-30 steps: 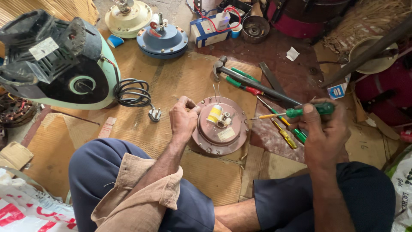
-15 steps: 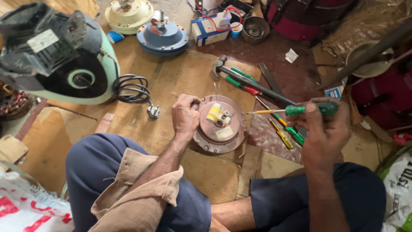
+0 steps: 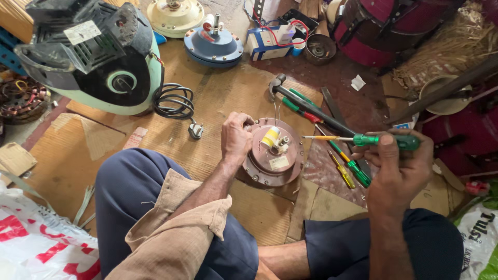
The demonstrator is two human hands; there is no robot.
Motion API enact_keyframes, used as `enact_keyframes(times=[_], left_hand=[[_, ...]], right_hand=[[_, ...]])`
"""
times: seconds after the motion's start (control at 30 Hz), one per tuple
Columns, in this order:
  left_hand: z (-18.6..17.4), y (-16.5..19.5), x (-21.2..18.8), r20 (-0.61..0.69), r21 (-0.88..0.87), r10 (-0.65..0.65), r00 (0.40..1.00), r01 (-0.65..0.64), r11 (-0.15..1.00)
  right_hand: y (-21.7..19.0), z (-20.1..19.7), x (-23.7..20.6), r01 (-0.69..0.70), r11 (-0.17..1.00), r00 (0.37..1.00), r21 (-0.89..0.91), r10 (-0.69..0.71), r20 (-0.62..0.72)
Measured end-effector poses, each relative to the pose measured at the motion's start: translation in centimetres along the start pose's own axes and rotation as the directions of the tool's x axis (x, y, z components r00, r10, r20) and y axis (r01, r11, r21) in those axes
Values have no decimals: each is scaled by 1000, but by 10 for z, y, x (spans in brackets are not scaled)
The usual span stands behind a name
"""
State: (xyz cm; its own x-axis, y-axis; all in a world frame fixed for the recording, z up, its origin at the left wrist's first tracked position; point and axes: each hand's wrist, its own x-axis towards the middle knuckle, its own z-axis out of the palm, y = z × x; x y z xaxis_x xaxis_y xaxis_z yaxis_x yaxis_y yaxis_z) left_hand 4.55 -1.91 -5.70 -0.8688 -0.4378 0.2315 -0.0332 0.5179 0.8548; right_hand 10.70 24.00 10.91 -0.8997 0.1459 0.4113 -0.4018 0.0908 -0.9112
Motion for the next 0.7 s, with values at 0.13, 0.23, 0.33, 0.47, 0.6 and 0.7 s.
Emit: enact_keyframes(times=[0.13, 0.23, 0.33, 0.47, 0.6, 0.7], left_hand=[[-3, -3, 2, 38, -44, -34, 999, 35, 998], [-1, -3, 4, 36, -44, -72, 997, 74, 996], [3, -4, 4, 36, 23, -38, 999, 37, 999], [6, -3, 1, 41, 50, 74, 996, -76, 996], [4, 2, 0, 96, 15, 42, 995, -43, 999], [2, 7, 0, 111, 4, -68, 991, 68, 998]], right_hand=[[5, -5, -2, -16, 1000, 1000, -19, 15, -18], [10, -15, -2, 14, 999, 1000, -33, -14, -11], [16, -25, 0, 3, 998, 1000, -60, -4, -20], [21, -34, 3, -17, 998, 999, -65, 14, -37], [25, -44, 6, -8, 997, 999, -71, 5, -43], [27, -50, 7, -20, 997, 998, -68, 15, -60]])
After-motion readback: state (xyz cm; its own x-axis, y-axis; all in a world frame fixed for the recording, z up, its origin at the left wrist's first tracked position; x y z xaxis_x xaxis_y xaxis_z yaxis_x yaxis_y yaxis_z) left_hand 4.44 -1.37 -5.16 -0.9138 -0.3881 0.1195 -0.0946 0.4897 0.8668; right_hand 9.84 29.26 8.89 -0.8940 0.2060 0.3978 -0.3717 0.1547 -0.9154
